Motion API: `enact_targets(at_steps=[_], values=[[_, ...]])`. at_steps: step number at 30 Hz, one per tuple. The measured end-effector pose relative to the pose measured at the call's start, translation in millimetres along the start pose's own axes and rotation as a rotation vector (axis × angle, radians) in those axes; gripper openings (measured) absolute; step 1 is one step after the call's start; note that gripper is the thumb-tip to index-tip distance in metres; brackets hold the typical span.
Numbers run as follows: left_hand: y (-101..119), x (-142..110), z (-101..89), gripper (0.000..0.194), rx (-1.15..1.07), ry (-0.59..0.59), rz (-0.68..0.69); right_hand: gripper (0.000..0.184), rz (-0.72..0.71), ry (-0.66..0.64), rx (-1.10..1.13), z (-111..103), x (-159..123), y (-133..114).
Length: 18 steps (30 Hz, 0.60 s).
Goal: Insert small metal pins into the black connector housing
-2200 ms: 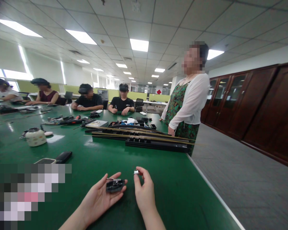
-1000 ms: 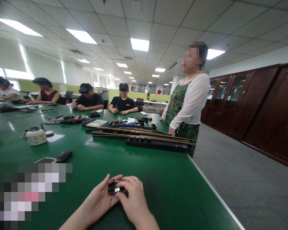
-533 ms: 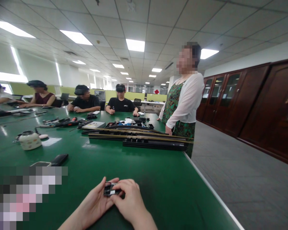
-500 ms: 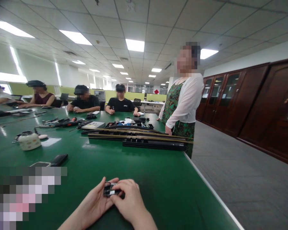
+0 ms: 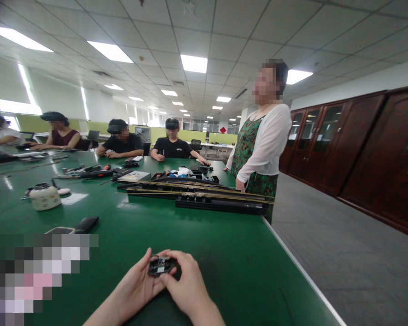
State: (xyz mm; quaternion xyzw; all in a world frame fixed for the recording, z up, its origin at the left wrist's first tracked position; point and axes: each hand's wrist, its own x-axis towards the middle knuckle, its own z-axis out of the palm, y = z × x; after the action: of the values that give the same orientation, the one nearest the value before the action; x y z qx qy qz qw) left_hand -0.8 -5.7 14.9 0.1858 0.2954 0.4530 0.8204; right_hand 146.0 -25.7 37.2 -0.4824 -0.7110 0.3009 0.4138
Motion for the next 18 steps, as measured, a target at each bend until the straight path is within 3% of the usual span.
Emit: enact_targets(at_steps=[10,18], values=[[2.9,-2.1,3.1,0.035,-0.008,0.026,-0.004,0.034,0.034,0.053,-0.008,2.3,2.0,4.3],[2.9,-0.2,-2.5,0.037,-0.011,-0.035,0.003,0.031,0.035,0.061,0.022,2.7,2.8,5.3]])
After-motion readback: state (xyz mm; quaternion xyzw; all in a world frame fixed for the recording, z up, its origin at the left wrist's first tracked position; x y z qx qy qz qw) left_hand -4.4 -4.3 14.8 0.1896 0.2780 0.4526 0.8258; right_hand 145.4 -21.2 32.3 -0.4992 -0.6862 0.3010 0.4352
